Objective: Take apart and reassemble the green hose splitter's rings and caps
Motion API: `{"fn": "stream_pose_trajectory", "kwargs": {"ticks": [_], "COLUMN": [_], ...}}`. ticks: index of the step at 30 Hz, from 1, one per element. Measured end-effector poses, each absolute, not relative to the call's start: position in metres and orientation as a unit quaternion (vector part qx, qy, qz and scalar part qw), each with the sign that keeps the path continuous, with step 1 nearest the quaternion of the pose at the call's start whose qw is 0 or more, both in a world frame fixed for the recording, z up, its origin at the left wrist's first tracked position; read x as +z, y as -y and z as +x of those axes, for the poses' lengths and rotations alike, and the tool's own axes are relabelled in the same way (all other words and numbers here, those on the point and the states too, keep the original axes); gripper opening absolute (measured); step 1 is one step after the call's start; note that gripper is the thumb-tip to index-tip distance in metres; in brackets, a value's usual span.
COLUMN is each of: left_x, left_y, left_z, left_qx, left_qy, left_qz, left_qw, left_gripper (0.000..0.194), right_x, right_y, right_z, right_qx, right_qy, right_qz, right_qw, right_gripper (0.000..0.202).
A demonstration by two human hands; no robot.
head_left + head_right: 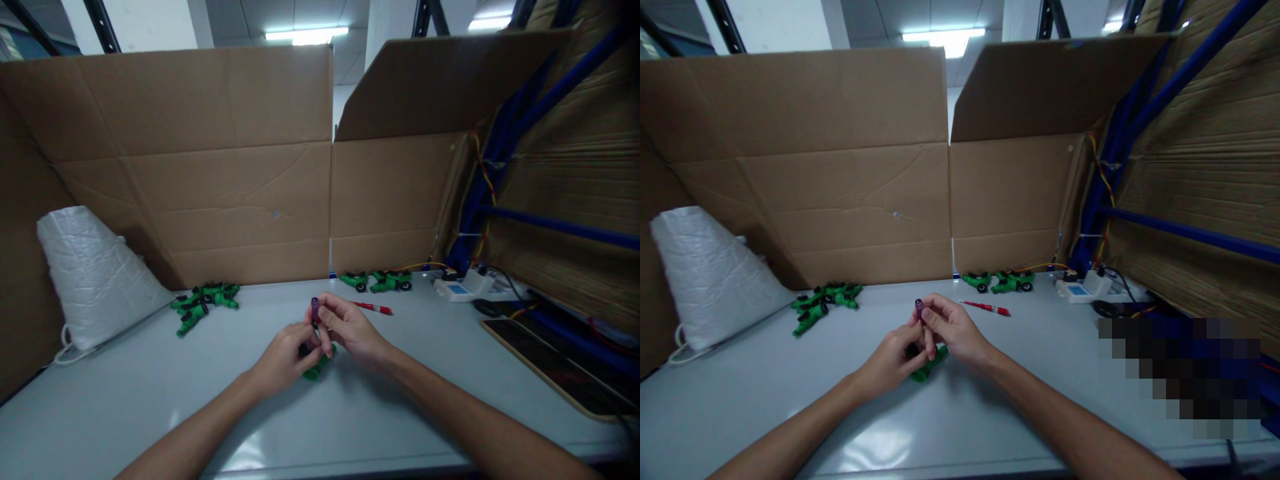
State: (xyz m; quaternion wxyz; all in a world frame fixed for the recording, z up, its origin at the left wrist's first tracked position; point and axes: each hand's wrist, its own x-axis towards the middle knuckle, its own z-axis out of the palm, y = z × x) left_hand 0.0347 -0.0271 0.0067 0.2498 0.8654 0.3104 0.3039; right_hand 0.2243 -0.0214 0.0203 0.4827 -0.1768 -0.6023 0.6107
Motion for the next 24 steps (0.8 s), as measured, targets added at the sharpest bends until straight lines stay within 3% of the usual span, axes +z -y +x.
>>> {"fn": "stream_pose_trajectory", "kwargs": {"ticks": [20, 24], "left_x": [0.0040, 0.0038], "left_y": [0.0288, 0.0299], "left_z": [0.0336, 0.0344], "left_qx": [0.307, 0.301], "left_qy": [-0.304, -0.305], "left_qz": [0.872, 0.875], "left_qw": [0.229, 0.225], "left_gripper": [0.013, 0.008], "right_x": [0.0177, 0.0186], "right_y": [0.0215, 0.0239], "right_z": [0.2216, 0.2209], "right_qx": [0.611, 0.618], "right_qy": [0.571, 0.561], "right_qz": [-0.196, -0.182], "right_qw": [0.512, 0.519], "right_gripper": [0.045, 0.035]}}
